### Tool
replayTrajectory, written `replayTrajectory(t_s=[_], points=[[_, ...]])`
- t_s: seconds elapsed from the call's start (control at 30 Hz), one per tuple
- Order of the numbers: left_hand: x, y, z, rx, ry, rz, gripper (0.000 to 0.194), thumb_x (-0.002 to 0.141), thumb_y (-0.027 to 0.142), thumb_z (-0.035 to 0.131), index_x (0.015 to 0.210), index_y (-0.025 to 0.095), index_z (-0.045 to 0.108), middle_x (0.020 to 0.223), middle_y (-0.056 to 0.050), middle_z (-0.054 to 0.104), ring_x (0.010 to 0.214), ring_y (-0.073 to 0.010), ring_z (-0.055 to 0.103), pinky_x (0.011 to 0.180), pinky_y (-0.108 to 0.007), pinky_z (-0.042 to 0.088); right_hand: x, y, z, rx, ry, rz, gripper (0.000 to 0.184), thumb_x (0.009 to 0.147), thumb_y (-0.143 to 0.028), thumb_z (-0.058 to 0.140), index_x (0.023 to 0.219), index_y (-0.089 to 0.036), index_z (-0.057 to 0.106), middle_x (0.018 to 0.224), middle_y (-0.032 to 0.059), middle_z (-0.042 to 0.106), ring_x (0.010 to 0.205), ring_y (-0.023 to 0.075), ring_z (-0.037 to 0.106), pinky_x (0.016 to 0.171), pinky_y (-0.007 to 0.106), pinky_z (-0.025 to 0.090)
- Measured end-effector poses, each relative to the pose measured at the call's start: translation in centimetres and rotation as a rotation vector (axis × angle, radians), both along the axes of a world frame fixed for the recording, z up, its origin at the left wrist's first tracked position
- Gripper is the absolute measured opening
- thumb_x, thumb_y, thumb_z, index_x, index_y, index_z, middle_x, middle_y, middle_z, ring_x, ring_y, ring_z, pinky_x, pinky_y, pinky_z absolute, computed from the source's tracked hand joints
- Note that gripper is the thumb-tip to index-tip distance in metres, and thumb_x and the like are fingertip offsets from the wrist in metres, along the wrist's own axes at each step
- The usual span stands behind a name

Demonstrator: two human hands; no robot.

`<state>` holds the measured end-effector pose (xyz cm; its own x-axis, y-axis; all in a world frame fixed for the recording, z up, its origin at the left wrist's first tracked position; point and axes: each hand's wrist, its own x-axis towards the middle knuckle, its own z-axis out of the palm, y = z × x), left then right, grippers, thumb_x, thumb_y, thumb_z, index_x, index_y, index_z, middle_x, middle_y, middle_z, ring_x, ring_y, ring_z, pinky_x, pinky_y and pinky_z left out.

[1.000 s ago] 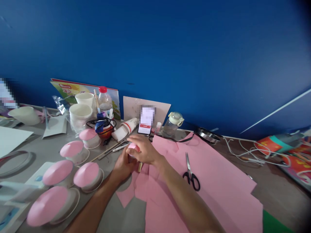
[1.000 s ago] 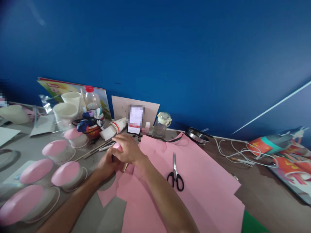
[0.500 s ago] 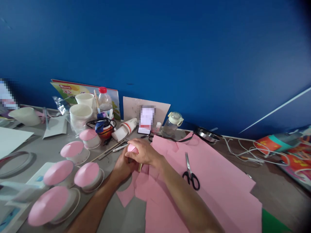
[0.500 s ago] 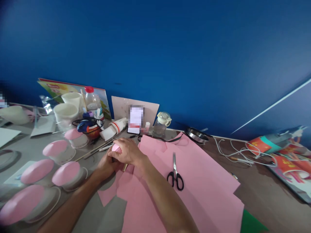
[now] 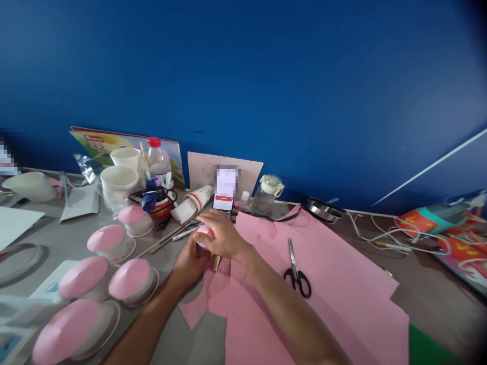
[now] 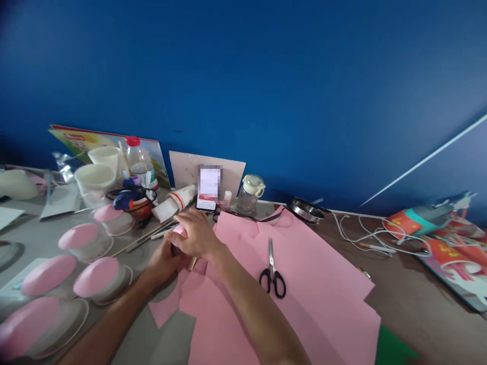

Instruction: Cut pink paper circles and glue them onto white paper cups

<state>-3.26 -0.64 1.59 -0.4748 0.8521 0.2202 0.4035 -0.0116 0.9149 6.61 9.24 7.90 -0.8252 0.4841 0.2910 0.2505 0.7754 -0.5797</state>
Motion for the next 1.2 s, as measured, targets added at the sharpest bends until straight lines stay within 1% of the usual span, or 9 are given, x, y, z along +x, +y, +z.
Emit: replayTrajectory(t_s=[0.13,0.33,0.53,0.63,0.7,0.8,0.93,1.07,1.2], points=[[0.0,0.2,-0.1,0.034,-0.027,-0.041,0.026,0.063,0.014,0.057,0.088,0.019,0.056,0.086,-0.002,0.065,0.082,-0.0228,0.061,0.074,-0.037,0.053,-0.5,-0.2,-0.6,0.031,-0.073,0.012,0.052,0.084,-0.046,0.062,0.125,-0.013,0.059,0.132,0.0106,0.058,0.132,0.0334,0.038,0.111,0.05,0.024],[0.3,0.3,0.5,0.089,-0.097,-0.08,0.037,0.059,0.008,0.053,0.094,0.019,0.057,0.096,-0.004,0.066,0.089,-0.024,0.063,0.078,-0.035,0.054,-0.8,-0.2,-1.1,0.056,-0.094,-0.03,0.045,0.081,-0.042,0.065,0.119,-0.018,0.063,0.128,0.0075,0.062,0.13,0.0302,0.041,0.111,0.048,0.022],[0.2,0.1,0.3,0.065,-0.07,-0.068,0.034,0.06,0.009,0.055,0.093,0.019,0.058,0.092,-0.003,0.066,0.09,-0.0238,0.063,0.079,-0.035,0.053,-1.0,-0.5,-1.3,0.038,-0.093,-0.053,0.041,0.079,-0.039,0.066,0.114,-0.018,0.066,0.124,0.0068,0.064,0.129,0.0284,0.044,0.112,0.046,0.021],[0.2,0.1,0.3,0.055,-0.061,-0.057,0.037,0.06,0.01,0.056,0.096,0.019,0.058,0.09,-0.003,0.066,0.087,-0.0235,0.063,0.076,-0.034,0.053,-0.9,-0.3,-1.3,0.017,-0.079,-0.028,0.042,0.08,-0.041,0.065,0.116,-0.019,0.065,0.125,0.0083,0.063,0.13,0.03,0.043,0.113,0.048,0.02],[0.3,0.0,0.5,0.034,-0.063,-0.049,0.04,0.061,0.011,0.056,0.1,0.019,0.057,0.086,-0.002,0.067,0.082,-0.0219,0.062,0.072,-0.033,0.052,-0.6,0.1,-1.0,-0.043,-0.056,0.024,0.051,0.081,-0.046,0.064,0.123,-0.017,0.061,0.129,0.0111,0.06,0.132,0.0309,0.041,0.112,0.05,0.021],[0.5,-0.2,0.9,-0.032,-0.063,-0.019,0.043,0.066,0.013,0.057,0.108,0.019,0.056,0.083,-0.001,0.066,0.078,-0.0195,0.062,0.071,-0.032,0.051,0.3,1.0,-0.3,-0.255,0.021,0.095,0.07,0.082,-0.056,0.059,0.138,-0.016,0.045,0.143,0.0153,0.046,0.134,0.0293,0.039,0.11,0.046,0.028],[0.7,-0.3,1.1,-0.031,-0.038,0.02,0.046,0.069,0.016,0.058,0.115,0.017,0.053,0.098,-0.006,0.067,0.086,-0.0203,0.061,0.077,-0.035,0.049,1.6,2.1,0.3,-0.509,0.082,0.115,0.079,0.081,-0.062,0.056,0.146,-0.026,0.03,0.147,0.0122,0.039,0.138,0.0289,0.033,0.109,0.048,0.03],[0.5,-0.3,1.1,-0.035,-0.036,0.083,0.044,0.072,0.023,0.062,0.114,0.016,0.053,0.102,-0.009,0.066,0.091,-0.0233,0.061,0.081,-0.039,0.048,2.1,2.7,0.0,-0.545,0.014,0.164,0.097,0.069,-0.057,0.072,0.147,-0.022,0.026,0.142,0.016,0.043,0.135,0.0304,0.036,0.109,0.049,0.029],[0.4,-0.3,1.3,-0.002,-0.022,0.142,0.044,0.071,0.029,0.064,0.112,0.017,0.054,0.104,-0.009,0.065,0.097,-0.0257,0.06,0.086,-0.041,0.048,1.9,3.1,-0.9,-0.548,-0.054,0.214,0.103,0.063,-0.049,0.079,0.147,-0.02,0.027,0.147,0.017,0.037,0.137,0.0304,0.035,0.111,0.048,0.028]])
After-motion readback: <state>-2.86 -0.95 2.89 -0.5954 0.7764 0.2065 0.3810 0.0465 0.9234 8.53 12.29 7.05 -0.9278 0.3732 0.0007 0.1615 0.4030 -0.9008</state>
